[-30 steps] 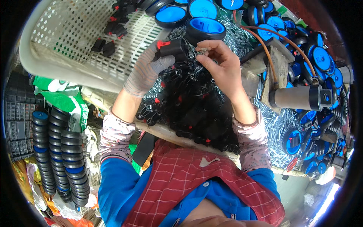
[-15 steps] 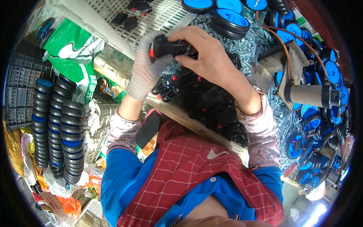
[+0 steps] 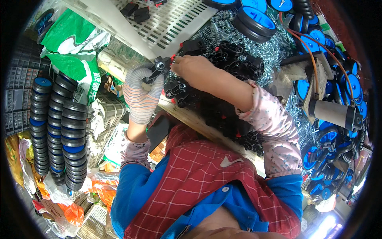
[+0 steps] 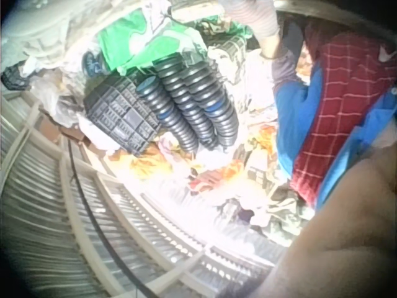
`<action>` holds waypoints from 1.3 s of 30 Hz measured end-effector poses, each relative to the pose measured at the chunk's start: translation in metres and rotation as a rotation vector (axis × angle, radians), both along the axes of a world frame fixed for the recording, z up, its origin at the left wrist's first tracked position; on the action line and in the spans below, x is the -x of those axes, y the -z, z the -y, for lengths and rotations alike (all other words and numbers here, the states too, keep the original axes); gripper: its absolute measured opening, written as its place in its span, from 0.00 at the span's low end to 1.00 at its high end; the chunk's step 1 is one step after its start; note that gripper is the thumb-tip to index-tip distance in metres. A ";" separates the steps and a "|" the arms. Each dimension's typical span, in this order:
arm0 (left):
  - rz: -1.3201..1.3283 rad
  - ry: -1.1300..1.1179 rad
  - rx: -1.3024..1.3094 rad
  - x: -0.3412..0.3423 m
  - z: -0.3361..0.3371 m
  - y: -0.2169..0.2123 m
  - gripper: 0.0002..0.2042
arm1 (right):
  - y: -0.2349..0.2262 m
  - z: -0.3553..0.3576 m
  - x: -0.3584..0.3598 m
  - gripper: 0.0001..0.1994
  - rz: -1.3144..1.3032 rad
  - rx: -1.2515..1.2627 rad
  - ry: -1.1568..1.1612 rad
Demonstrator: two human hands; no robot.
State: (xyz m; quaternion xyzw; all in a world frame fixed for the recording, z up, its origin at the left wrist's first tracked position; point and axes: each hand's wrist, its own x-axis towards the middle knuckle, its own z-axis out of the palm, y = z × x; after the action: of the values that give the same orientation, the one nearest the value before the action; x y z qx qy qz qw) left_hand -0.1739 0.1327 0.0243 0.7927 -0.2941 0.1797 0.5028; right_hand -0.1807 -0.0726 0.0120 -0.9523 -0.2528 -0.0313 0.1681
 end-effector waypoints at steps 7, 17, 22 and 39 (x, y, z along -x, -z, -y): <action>0.065 0.167 -0.169 -0.016 0.036 0.008 0.17 | -0.081 0.058 0.051 0.14 0.010 -0.468 0.335; -0.028 0.207 -0.330 0.009 0.048 -0.022 0.12 | -0.076 0.079 0.152 0.10 -0.258 -1.232 0.648; -0.514 0.608 0.061 0.078 0.085 -0.050 0.17 | -0.066 0.068 0.172 0.09 -0.266 -1.471 0.548; -0.142 0.984 -0.191 0.143 0.133 -0.060 0.11 | -0.041 0.090 0.285 0.12 -0.604 -1.652 0.341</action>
State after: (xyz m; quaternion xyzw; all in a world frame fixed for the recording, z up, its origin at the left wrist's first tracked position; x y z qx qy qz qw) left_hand -0.3171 0.0000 0.0839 0.6130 -0.6129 -0.1607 0.4720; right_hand -0.4658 -0.1625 0.0528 -0.5197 0.0501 0.0240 0.8525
